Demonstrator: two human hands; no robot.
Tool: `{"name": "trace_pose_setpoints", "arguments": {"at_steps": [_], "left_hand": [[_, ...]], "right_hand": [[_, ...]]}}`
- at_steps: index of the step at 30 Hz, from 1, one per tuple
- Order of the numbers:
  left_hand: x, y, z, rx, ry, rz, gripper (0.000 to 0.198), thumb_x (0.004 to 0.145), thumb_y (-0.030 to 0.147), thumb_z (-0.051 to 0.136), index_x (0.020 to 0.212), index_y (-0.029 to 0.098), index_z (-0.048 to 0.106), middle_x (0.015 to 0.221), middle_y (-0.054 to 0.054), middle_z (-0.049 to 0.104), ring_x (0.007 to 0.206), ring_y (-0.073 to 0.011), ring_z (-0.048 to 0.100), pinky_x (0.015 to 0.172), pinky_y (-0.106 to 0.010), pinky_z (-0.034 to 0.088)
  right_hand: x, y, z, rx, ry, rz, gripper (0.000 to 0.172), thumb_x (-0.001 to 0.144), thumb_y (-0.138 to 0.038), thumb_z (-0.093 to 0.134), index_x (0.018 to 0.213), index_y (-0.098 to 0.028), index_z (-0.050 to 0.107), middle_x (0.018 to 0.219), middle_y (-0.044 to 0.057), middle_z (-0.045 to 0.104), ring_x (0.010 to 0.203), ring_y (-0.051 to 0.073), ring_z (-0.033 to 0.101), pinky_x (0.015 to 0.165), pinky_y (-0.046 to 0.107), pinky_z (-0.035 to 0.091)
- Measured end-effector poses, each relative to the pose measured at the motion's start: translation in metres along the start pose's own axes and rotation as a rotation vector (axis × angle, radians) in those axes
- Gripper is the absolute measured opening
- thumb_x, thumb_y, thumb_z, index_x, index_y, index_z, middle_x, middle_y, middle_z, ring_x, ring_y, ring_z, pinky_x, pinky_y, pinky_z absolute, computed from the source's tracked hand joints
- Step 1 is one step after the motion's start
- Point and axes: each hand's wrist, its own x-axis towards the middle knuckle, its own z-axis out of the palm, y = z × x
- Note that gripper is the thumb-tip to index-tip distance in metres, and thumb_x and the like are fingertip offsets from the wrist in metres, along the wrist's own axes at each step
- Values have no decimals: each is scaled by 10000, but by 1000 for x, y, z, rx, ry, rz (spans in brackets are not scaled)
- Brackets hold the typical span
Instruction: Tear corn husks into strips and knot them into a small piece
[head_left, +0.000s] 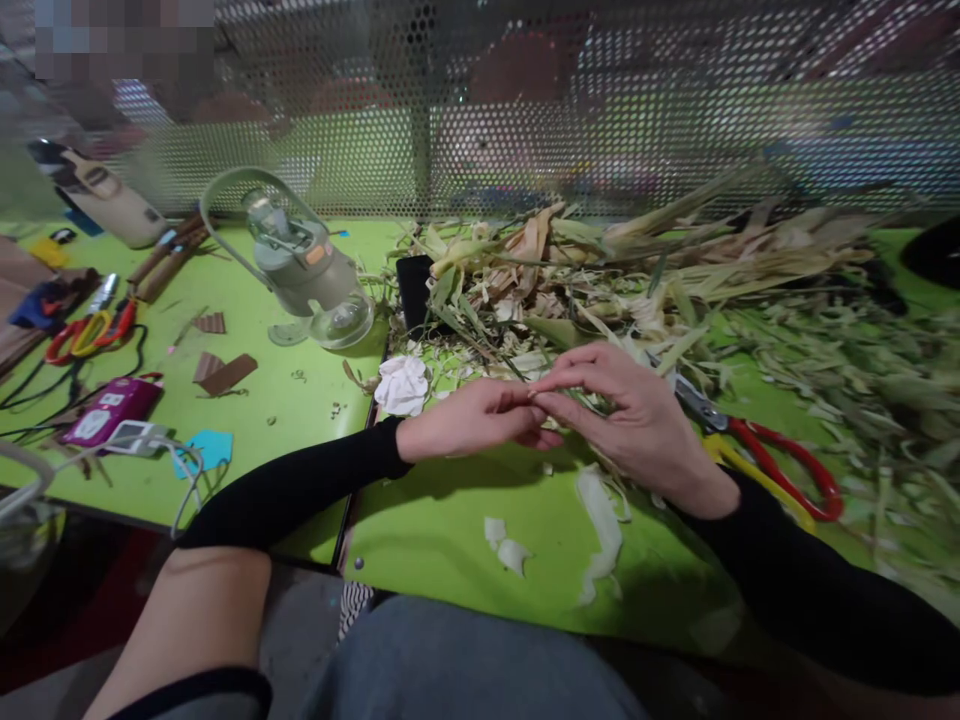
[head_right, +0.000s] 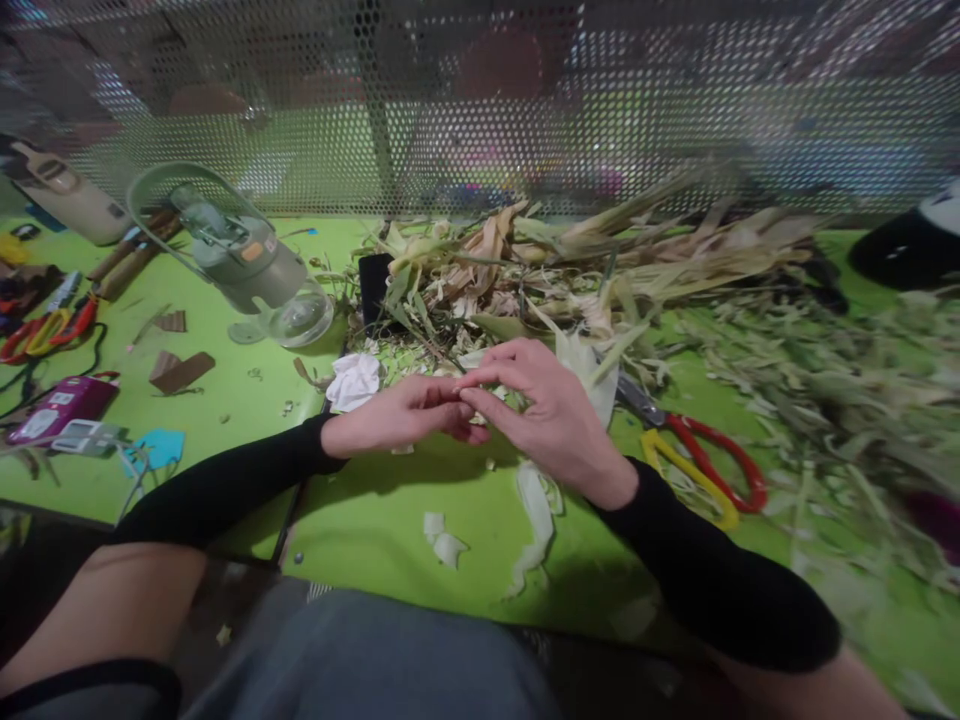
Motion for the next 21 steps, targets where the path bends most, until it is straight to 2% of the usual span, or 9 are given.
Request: {"name": "trace_pose_setpoints", "arguments": {"at_steps": [6, 11, 16, 21], "left_hand": [[-2, 3, -3, -133, -75, -21, 162, 1035, 172, 587, 1063, 90, 725, 967, -118, 817, 888, -133, 788, 1016, -369, 590], [-7, 5, -1, -86, -68, 29, 166, 1033, 218, 609, 1071, 101, 721, 1020, -104, 810, 915, -135, 786, 1051, -383, 575], [-9, 1, 2, -13, -49, 73, 242, 1003, 350, 677, 1021, 110, 706, 1019, -98, 798, 929, -148, 778, 1039, -392, 582], [-11, -1, 4, 55, -32, 101, 194, 1050, 275, 580, 1040, 114, 689, 1044, -94, 791, 932, -133, 775, 1024, -358, 585]], "right_hand": [[5, -6, -14, 177, -176, 84, 196, 972, -402, 661, 855, -256, 723, 955, 57, 725, 913, 237, 694, 867, 420, 553], [4, -9, -21, 204, -238, 159, 235, 947, -416, 682, 786, -245, 689, 1016, 60, 726, 870, 219, 692, 851, 399, 546], [2, -13, -22, 99, -220, 77, 177, 946, -321, 654, 787, -242, 662, 972, 53, 746, 874, 214, 719, 817, 366, 540], [-1, -16, -26, -10, -246, -7, 140, 954, -270, 610, 826, -235, 655, 990, 67, 761, 879, 217, 741, 775, 344, 547]]}}
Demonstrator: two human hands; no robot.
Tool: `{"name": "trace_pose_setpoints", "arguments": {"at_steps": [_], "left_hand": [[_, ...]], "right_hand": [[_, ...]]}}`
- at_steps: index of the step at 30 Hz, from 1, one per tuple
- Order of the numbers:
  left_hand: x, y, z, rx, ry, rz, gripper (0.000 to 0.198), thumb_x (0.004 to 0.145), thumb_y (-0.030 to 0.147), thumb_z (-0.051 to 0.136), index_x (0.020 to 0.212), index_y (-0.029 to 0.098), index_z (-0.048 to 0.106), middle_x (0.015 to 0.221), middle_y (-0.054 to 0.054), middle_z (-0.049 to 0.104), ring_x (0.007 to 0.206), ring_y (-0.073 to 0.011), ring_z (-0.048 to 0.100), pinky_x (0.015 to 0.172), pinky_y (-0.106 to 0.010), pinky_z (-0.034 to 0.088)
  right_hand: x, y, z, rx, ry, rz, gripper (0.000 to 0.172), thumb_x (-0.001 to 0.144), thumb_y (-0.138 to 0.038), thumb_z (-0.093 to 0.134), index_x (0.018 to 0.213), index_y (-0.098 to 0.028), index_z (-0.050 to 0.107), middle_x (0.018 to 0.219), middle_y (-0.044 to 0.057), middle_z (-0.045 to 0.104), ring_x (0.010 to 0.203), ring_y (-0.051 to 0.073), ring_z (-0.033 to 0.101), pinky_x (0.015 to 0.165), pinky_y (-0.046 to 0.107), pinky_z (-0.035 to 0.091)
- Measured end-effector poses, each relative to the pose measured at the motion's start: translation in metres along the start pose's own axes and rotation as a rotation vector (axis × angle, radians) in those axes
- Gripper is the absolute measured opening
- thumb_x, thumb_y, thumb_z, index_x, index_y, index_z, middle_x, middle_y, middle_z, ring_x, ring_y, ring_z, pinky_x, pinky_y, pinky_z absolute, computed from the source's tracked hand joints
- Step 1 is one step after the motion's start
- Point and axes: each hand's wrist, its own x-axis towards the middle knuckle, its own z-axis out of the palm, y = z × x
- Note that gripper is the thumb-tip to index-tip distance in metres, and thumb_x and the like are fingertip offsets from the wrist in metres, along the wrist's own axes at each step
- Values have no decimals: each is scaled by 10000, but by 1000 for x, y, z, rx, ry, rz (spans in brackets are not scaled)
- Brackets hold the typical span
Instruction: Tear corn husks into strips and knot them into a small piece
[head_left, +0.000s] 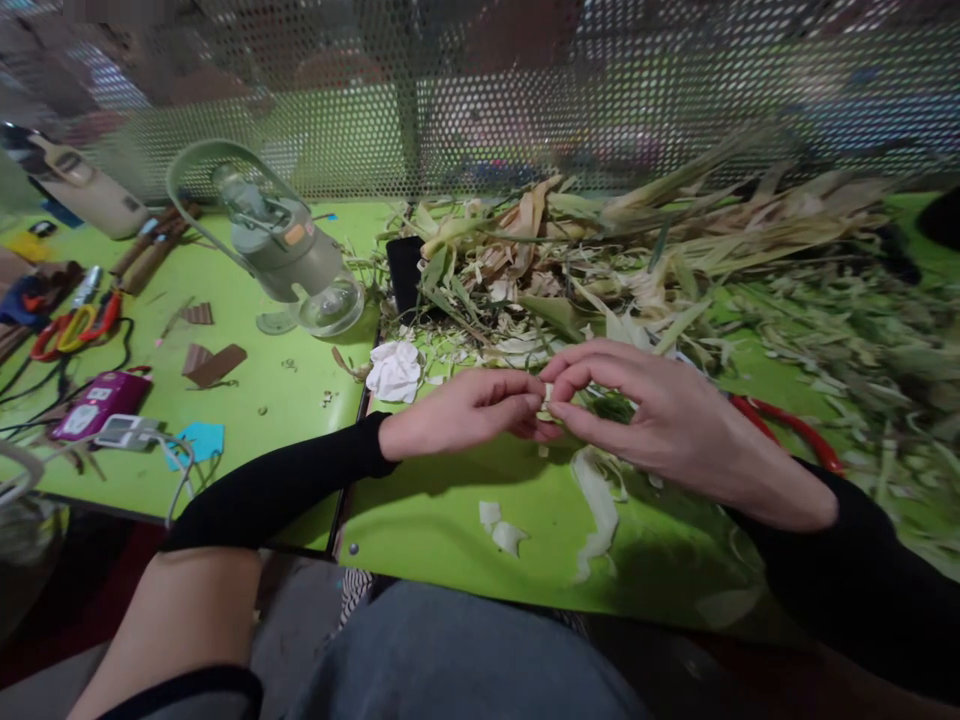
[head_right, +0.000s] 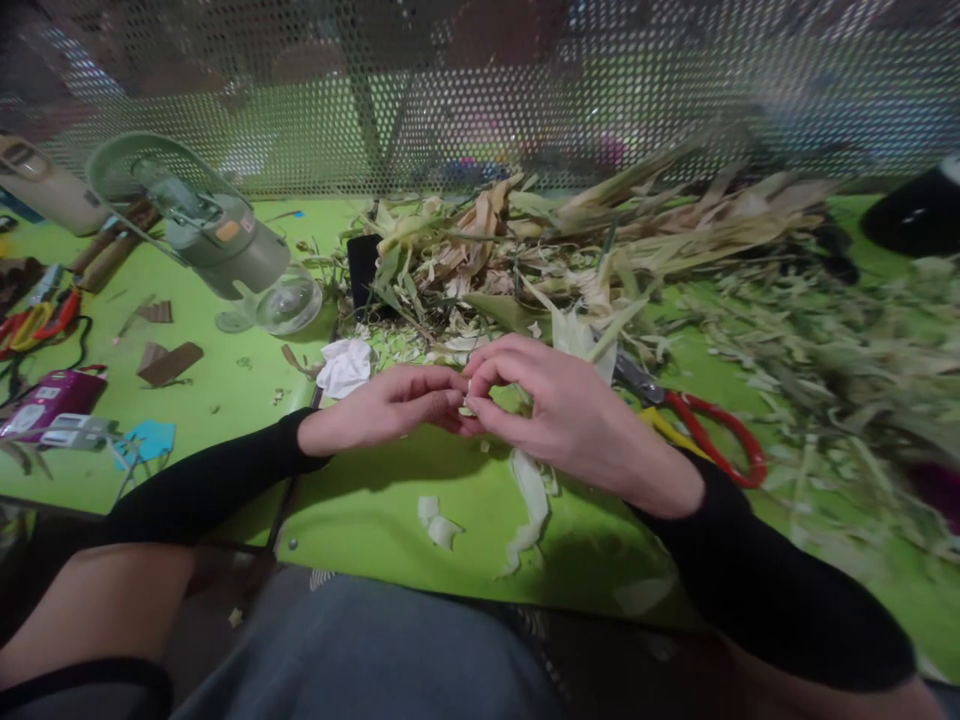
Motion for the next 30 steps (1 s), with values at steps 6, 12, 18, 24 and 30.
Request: {"name": "trace_pose_setpoints", "arguments": {"at_steps": [6, 12, 18, 24, 30], "left_hand": [[-1, 0, 3, 133, -1, -25, 205, 1063, 237, 509, 1080, 124, 679, 1074, -96, 781, 967, -150, 771, 994, -343, 588], [-1, -1, 2, 239, 36, -63, 183, 1032, 220, 527, 1054, 125, 682, 1002, -91, 782, 929, -159, 747, 942, -343, 587], [2, -6, -2, 166, 26, -108, 185, 945, 216, 678, 1111, 138, 692, 930, -57, 784, 908, -161, 744, 911, -324, 575], [6, -13, -10, 41, 7, -135, 129, 980, 215, 675, 1065, 118, 688, 1040, -87, 790, 963, -135, 740, 973, -339, 569], [11, -25, -17, -216, 27, -278, 132, 1022, 126, 597, 1096, 96, 703, 1028, -98, 792, 929, -107, 745, 983, -329, 584]], "right_hand": [[-3, -3, -1, -107, -43, -106, 202, 1008, -289, 547, 849, -217, 650, 992, 104, 749, 885, 236, 738, 765, 352, 565], [-3, -3, 2, -198, -87, -194, 309, 1059, -296, 459, 868, -188, 676, 983, 144, 737, 896, 266, 719, 770, 383, 585], [-3, 2, 7, -163, -87, -166, 295, 1046, -283, 470, 906, -205, 717, 1039, 160, 753, 961, 300, 728, 827, 439, 610], [0, 16, 20, -174, -128, -153, 338, 1043, -299, 433, 898, -199, 722, 1025, 160, 745, 949, 293, 705, 805, 461, 613], [3, 29, 31, -142, -141, -146, 326, 1035, -293, 426, 896, -189, 702, 995, 156, 731, 894, 271, 682, 761, 429, 591]]}}
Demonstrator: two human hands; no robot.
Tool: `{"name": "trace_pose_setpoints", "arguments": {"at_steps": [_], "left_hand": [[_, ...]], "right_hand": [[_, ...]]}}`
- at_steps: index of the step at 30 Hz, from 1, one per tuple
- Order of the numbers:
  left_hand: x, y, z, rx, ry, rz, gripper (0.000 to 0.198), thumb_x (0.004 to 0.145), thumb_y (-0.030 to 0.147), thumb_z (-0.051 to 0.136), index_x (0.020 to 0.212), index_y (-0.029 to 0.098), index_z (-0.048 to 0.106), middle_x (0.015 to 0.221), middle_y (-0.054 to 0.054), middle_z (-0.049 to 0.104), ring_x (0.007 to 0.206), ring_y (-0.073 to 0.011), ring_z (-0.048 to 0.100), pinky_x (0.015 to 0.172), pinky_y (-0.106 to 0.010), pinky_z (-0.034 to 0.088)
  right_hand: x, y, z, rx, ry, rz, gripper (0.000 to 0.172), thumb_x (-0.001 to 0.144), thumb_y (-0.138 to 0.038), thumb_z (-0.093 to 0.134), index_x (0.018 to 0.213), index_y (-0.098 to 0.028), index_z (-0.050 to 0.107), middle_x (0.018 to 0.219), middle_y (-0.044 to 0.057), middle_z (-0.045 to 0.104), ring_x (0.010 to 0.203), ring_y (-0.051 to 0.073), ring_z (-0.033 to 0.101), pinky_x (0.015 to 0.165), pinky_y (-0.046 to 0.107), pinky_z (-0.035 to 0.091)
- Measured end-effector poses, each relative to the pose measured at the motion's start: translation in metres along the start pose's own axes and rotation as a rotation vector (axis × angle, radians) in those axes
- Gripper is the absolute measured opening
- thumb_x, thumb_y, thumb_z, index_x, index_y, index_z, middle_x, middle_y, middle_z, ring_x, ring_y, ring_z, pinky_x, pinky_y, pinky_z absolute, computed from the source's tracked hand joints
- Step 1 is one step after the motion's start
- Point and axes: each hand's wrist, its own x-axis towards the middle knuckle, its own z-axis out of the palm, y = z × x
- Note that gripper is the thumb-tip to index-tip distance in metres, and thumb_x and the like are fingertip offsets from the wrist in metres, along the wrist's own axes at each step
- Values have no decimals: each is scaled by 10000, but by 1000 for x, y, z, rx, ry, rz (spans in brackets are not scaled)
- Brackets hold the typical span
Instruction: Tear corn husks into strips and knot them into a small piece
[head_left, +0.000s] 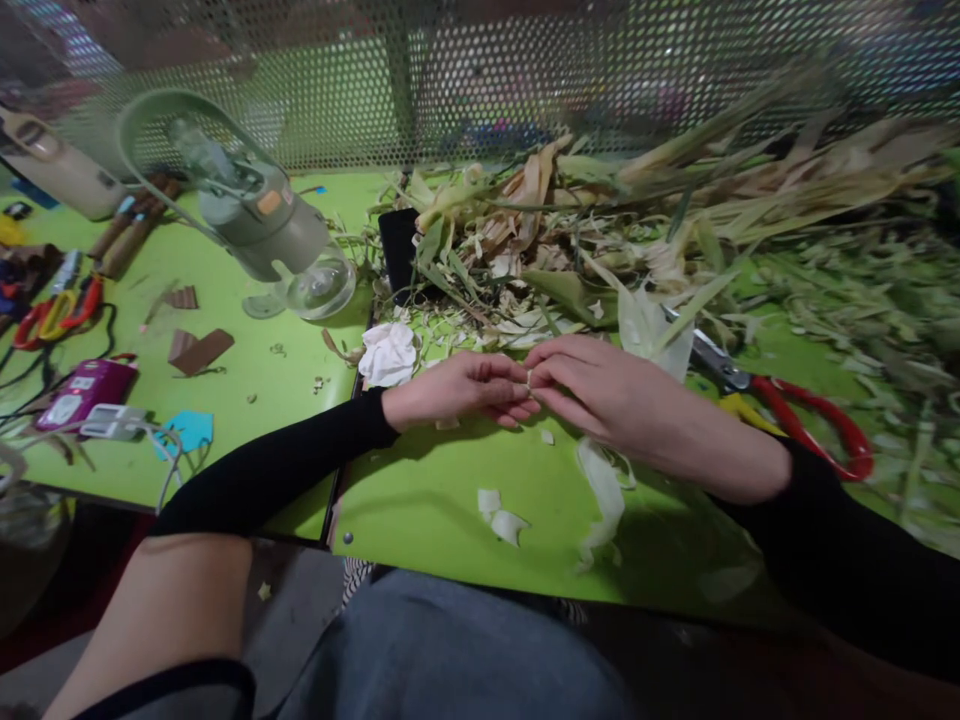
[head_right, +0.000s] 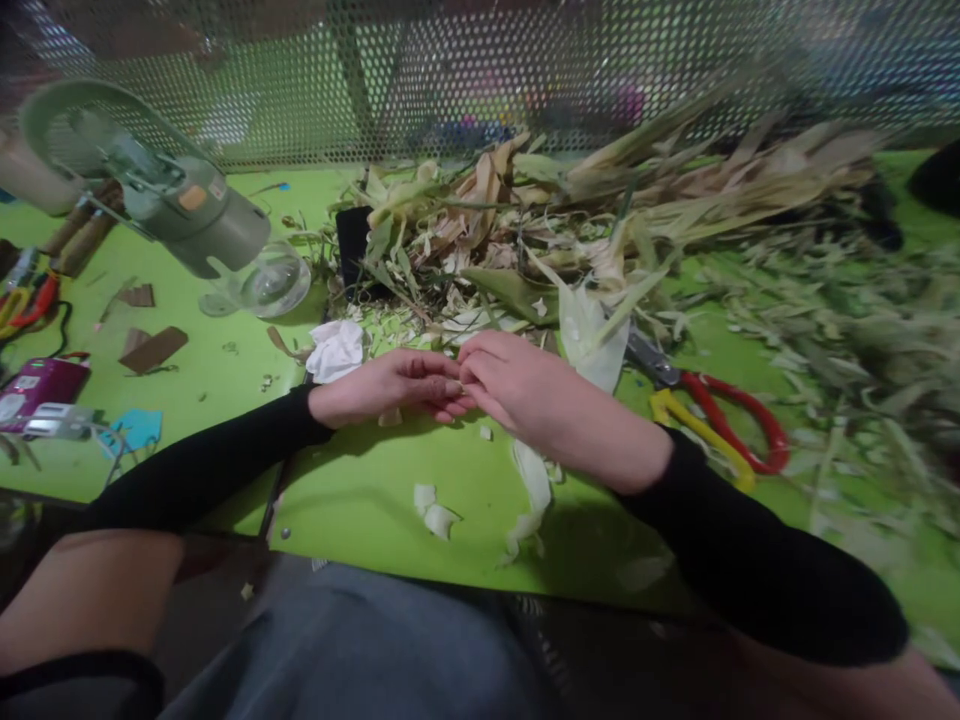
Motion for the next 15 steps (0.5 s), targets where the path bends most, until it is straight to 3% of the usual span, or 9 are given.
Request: {"name": "trace_pose_setpoints", "arguments": {"at_steps": [8, 15], "left_hand": [[3, -4, 1, -60, 59, -77, 191, 1032, 90, 558, 1169, 71, 689, 1014, -108, 791, 898, -99, 742, 1074, -380, 555], [4, -6, 0, -19, 25, -33, 196, 956, 42, 643, 1144, 69, 689, 936, -43, 747, 879, -94, 711, 1099, -402, 531]], "right_hand": [[2, 3, 5, 22, -63, 73, 254, 988, -261, 464, 850, -212, 671, 973, 142, 722, 883, 268, 670, 753, 403, 559], [1, 5, 11, -6, -58, 101, 240, 971, -309, 474, 849, -214, 657, 961, 139, 697, 870, 278, 656, 758, 419, 533]]}}
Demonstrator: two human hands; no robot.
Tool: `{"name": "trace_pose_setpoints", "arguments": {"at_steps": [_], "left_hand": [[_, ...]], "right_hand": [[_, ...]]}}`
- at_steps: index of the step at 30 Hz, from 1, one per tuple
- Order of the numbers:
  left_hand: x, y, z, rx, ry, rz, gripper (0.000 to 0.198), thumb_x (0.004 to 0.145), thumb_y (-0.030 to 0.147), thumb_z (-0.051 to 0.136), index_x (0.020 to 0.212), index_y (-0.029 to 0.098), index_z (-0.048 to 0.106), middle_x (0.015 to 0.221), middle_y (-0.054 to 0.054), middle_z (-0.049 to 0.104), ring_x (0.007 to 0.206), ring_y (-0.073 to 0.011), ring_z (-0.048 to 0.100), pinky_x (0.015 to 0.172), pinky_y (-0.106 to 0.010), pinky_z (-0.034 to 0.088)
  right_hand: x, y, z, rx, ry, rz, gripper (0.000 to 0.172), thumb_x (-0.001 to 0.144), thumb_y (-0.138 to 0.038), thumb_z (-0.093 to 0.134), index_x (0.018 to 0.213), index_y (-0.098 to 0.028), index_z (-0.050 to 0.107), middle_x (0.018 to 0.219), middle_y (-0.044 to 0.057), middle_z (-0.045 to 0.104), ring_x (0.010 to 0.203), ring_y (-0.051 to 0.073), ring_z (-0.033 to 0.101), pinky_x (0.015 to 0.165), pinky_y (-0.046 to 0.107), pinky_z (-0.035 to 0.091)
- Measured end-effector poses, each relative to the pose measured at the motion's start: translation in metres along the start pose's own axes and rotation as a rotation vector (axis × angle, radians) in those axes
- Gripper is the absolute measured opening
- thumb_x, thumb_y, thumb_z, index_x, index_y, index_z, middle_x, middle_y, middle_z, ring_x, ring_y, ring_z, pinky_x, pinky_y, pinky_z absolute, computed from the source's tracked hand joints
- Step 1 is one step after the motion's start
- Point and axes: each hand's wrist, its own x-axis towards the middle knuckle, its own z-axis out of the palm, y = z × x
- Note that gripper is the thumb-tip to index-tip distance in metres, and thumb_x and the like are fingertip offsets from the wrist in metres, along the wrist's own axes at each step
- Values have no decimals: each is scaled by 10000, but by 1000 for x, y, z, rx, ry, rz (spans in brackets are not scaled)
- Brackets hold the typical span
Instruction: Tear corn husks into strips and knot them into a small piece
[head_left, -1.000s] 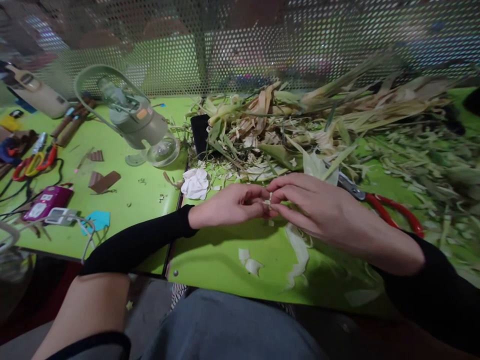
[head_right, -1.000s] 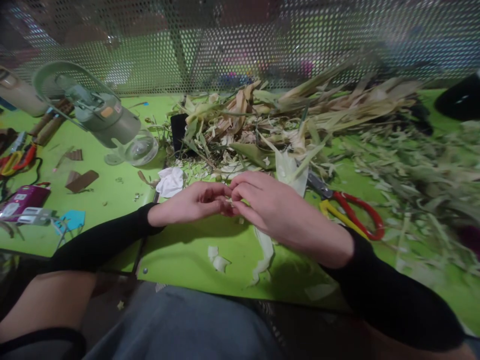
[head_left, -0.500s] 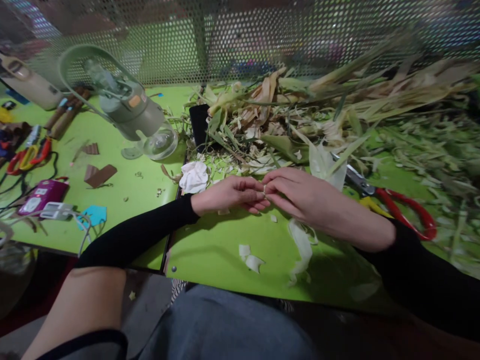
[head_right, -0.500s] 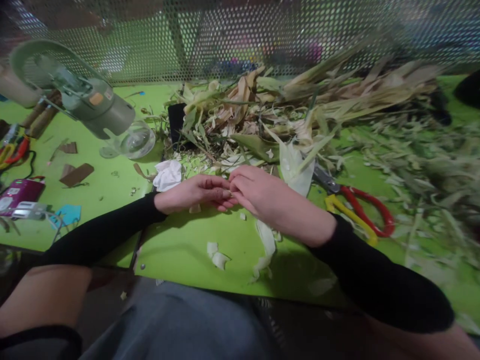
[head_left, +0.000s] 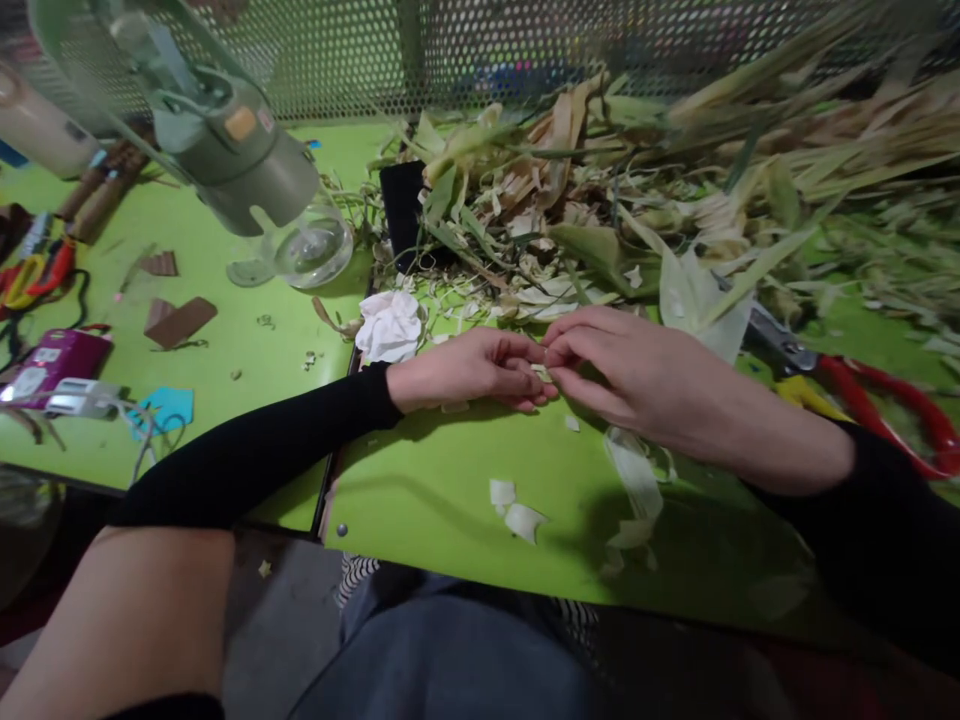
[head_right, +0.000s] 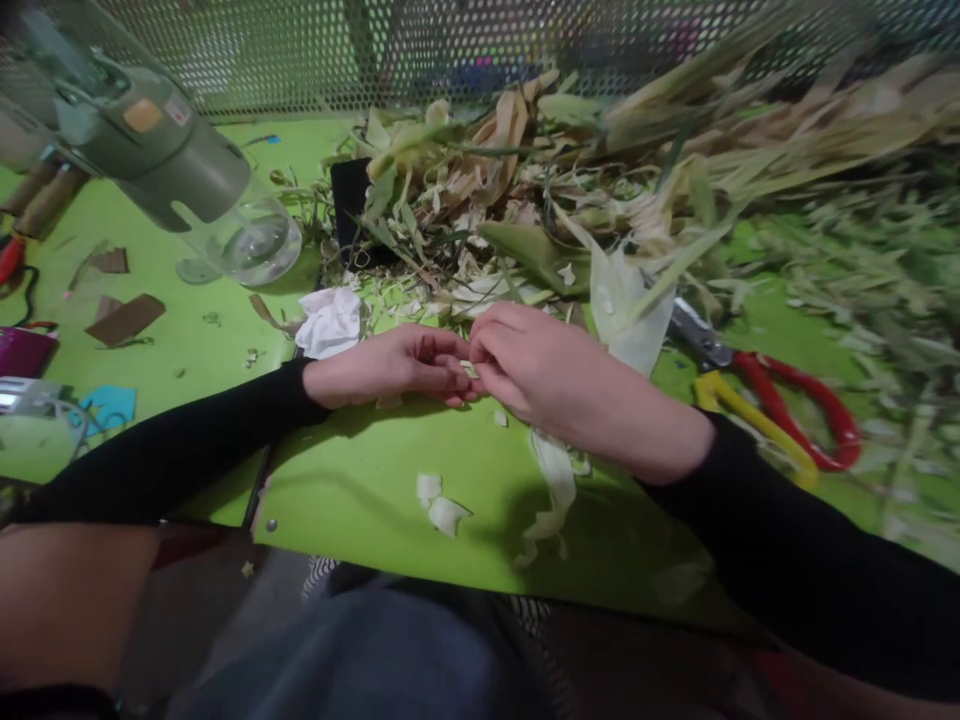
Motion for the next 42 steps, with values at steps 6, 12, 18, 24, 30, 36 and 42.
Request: {"name": "trace_pose_setpoints", "arguments": {"at_steps": [6, 12, 18, 24, 30, 36, 42], "left_hand": [[-1, -3, -3, 31, -10, 62, 155, 982, 96, 638, 1129, 87, 685, 984, -67, 746, 910, -114, 722, 1010, -358, 578], [-1, 0, -3, 36, -9, 58, 248, 977, 61, 626, 1220, 85, 669, 1015, -82, 765, 949, -115, 734, 983, -327, 582], [1, -7, 2, 40, 57, 141, 170, 928, 83, 704, 1095, 84, 673, 859, -35, 750, 782, -87, 706, 897, -298, 579], [2, -9, 4, 28, 90, 172, 137, 915, 73, 694, 1051, 80, 673, 876, -67, 764, 781, -113, 729, 866, -313, 587], [1, -7, 6, -19, 83, 153, 73, 967, 50, 628, 1029, 77, 656, 896, -68, 755, 806, -101, 729, 867, -299, 588], [-1, -7, 2, -13, 31, 154, 82, 1023, 157, 621, 1078, 97, 632, 927, -63, 740, 834, -106, 736, 855, -284, 589], [1, -6, -1, -47, 37, 127, 128, 1029, 172, 618, 1135, 107, 649, 989, -66, 760, 875, -109, 753, 884, -273, 606]], "right_hand": [[1, -1, -4, 4, -4, -27, 305, 1005, -361, 446, 888, -214, 687, 988, 152, 704, 910, 310, 653, 786, 464, 541], [1, -1, -8, -38, 28, -16, 308, 1030, -341, 423, 886, -227, 671, 954, 146, 689, 868, 298, 648, 770, 444, 539], [0, 2, -5, -48, 39, -9, 272, 1008, -362, 466, 895, -233, 678, 978, 128, 698, 893, 284, 655, 786, 433, 552], [0, 4, -5, -51, 25, -75, 330, 1034, -373, 422, 901, -227, 686, 996, 143, 709, 908, 296, 666, 798, 453, 569], [2, 7, -8, -43, 15, -110, 345, 1029, -357, 394, 897, -230, 687, 1010, 159, 720, 925, 308, 677, 805, 471, 576], [3, 6, -11, 37, 29, -66, 284, 1011, -356, 452, 880, -236, 673, 995, 145, 717, 921, 302, 688, 818, 465, 578], [1, -2, -19, 51, 40, -16, 233, 1010, -314, 480, 899, -234, 668, 1014, 142, 722, 949, 302, 706, 831, 446, 576]]}}
